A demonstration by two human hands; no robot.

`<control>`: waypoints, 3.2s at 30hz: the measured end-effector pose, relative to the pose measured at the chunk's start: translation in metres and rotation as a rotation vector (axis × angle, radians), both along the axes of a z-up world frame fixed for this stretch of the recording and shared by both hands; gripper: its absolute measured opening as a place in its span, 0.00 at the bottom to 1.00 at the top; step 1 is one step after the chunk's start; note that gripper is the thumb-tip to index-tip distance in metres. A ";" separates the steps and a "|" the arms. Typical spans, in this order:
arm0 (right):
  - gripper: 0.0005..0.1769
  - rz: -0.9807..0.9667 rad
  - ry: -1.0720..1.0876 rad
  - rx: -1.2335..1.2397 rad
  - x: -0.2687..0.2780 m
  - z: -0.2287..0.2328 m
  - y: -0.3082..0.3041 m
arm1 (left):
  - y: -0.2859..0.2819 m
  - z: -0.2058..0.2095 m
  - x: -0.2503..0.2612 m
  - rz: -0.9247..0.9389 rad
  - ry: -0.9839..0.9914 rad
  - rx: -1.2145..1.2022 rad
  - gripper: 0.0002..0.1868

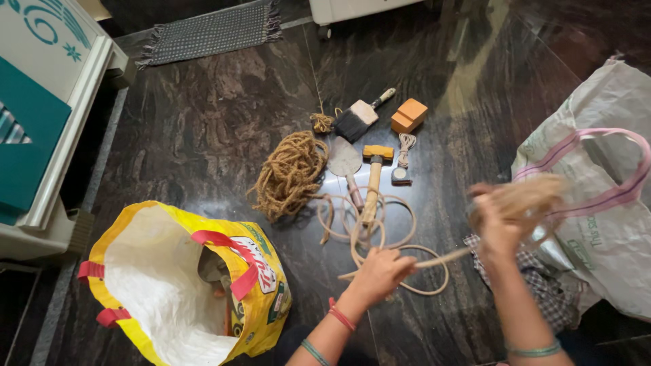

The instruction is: The person sits on the floor and coils a long rope by hand into a neat bundle. They repeatedly loop the rope and adjust the coils to keep them organized.

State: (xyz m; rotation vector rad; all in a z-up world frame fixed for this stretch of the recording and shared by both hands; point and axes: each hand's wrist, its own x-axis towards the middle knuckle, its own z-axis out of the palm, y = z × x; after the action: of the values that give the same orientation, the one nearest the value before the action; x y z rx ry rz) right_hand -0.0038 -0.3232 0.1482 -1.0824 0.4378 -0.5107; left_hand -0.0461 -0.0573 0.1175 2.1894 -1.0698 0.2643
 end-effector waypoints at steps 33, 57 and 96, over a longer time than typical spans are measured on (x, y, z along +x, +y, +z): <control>0.16 0.755 -0.283 0.707 -0.056 0.042 -0.031 | -0.002 -0.032 0.027 0.522 0.200 0.049 0.27; 0.12 0.539 -0.080 0.334 -0.047 0.041 -0.030 | 0.002 0.009 0.090 0.386 0.325 -0.642 0.55; 0.20 0.343 -0.183 0.124 -0.076 0.062 -0.030 | 0.007 0.025 0.122 0.513 0.510 0.029 0.15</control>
State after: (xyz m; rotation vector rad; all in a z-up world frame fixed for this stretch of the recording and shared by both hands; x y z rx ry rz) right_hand -0.0800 -0.3534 0.2100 -0.9568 0.1166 -0.2709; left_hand 0.0757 -0.0499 0.1424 2.3457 -0.2300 -0.0916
